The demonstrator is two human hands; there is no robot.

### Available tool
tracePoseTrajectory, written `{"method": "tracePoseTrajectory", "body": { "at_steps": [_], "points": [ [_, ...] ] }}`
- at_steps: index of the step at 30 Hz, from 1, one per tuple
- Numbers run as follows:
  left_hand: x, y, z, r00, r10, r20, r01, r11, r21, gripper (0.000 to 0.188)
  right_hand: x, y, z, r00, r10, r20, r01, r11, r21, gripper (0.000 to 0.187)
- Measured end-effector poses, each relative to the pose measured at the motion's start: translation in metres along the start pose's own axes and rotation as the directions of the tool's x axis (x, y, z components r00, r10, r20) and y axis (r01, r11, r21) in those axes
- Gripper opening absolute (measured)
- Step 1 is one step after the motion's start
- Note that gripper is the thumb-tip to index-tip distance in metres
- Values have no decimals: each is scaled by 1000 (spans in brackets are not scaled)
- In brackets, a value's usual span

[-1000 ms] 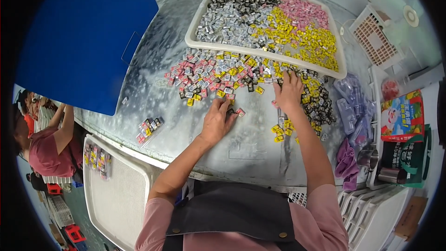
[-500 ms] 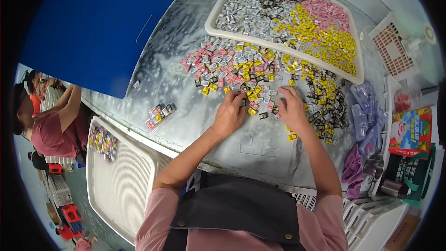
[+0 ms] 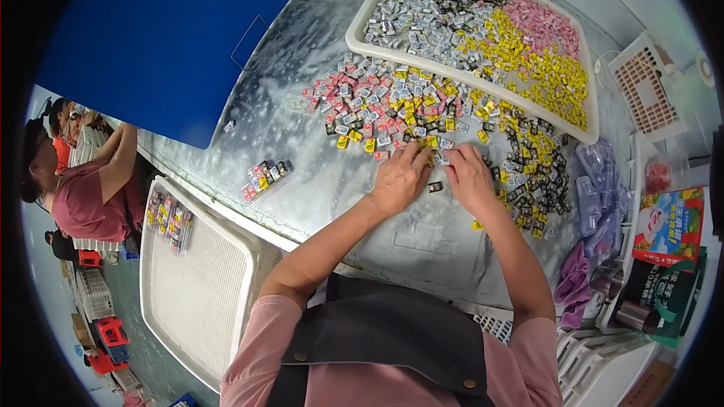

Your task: Sorting and organizing small colorful plastic parts into sets on a factory workbench.

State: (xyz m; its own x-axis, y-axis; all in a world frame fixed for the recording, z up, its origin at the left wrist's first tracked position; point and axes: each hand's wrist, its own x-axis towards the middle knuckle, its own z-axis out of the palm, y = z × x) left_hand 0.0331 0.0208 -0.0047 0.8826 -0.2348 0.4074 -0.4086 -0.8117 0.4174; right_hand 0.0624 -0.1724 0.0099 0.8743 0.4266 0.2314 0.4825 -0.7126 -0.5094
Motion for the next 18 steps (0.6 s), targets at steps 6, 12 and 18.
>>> {"method": "tracePoseTrajectory", "body": {
  "at_steps": [6,12,18],
  "points": [
    [-10,-11,-11,1000,9,8,-8,999,-36,32,0,0,-4,991,-62,115,61,998,15,30],
    [-27,-32,-30,991,-127,37,127,992,-18,24,-5,-3,-9,996,-53,68,50,998,36,31],
    [-8,-17,-31,999,-36,-7,36,999,22,39,-4,-7,-10,997,24,75,-24,1000,5,32]
  ]
}}
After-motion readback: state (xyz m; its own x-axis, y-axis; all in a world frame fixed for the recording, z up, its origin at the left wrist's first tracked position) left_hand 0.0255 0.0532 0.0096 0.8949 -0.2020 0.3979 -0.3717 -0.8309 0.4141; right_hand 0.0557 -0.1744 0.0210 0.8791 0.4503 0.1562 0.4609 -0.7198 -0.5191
